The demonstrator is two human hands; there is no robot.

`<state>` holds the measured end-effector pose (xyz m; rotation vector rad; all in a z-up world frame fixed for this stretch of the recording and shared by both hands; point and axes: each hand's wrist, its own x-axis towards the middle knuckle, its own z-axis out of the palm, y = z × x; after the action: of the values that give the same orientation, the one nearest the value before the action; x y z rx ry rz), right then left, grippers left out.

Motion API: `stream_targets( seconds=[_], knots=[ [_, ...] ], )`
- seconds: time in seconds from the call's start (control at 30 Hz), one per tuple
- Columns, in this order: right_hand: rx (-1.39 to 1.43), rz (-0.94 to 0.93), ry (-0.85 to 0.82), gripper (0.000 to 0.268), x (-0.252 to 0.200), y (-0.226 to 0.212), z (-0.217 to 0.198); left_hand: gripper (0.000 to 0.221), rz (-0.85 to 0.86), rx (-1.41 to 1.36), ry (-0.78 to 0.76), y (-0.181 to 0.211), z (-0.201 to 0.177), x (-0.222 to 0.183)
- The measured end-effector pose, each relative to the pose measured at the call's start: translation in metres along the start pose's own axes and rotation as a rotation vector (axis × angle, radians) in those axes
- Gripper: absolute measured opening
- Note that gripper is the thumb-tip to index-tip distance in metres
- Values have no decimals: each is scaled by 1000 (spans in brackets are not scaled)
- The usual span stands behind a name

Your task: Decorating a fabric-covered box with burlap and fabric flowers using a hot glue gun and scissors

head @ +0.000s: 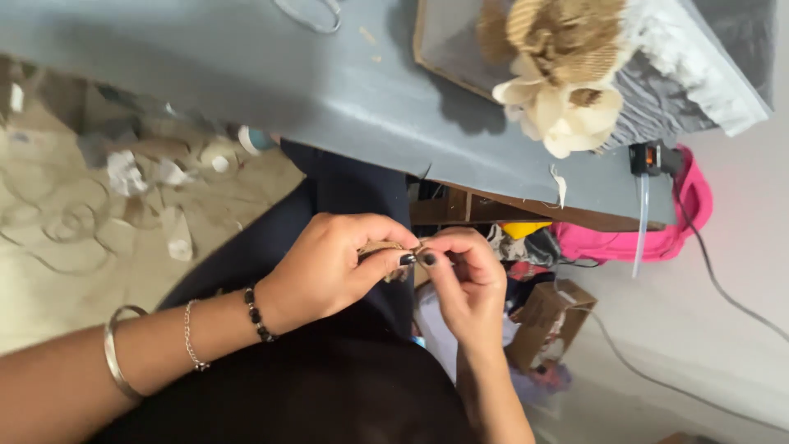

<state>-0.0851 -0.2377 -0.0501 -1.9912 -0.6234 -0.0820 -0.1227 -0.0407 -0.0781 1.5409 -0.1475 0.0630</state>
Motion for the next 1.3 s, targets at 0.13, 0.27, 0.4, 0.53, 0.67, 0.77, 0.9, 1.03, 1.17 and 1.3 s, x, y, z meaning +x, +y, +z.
stream_targets(
  seconds=[0.13, 0.27, 0.4, 0.53, 0.67, 0.77, 0.9, 1.03, 1.17, 1.3],
  knots=[
    [195, 137, 73, 39, -9, 3, 3, 28, -37, -60, 15, -7, 1, 6],
    [318, 246, 108, 37, -18, 9, 9, 31, -73, -71, 22, -14, 6, 6],
    [266, 300, 196, 23, -18, 8, -4, 32, -106, -60, -46, 12, 2, 8],
    [276, 299, 213, 23, -19, 10, -12, 17, -36, 101, 41, 28, -8, 11],
    [402, 301, 88, 41, -20, 10, -10, 16, -63, 120, 96, 24, -3, 5],
    [386, 324, 64, 39, -21, 6, -11, 16, -50, 115, 86, 28, 2, 5],
    [247, 306, 66, 17, -18, -6, -16, 17, -45, 80, 41, 31, 7, 7],
    [103, 210, 60, 14, -18, -5, -17, 16, -48, 100, -19, 30, 11, 5],
    [37, 160, 32, 12, -19, -7, -17, 16, 11, 204, -12, 23, 14, 2],
    [27, 140, -3, 12, -19, -9, -18, 12, 85, 306, -12, 22, 15, 0]
  ],
)
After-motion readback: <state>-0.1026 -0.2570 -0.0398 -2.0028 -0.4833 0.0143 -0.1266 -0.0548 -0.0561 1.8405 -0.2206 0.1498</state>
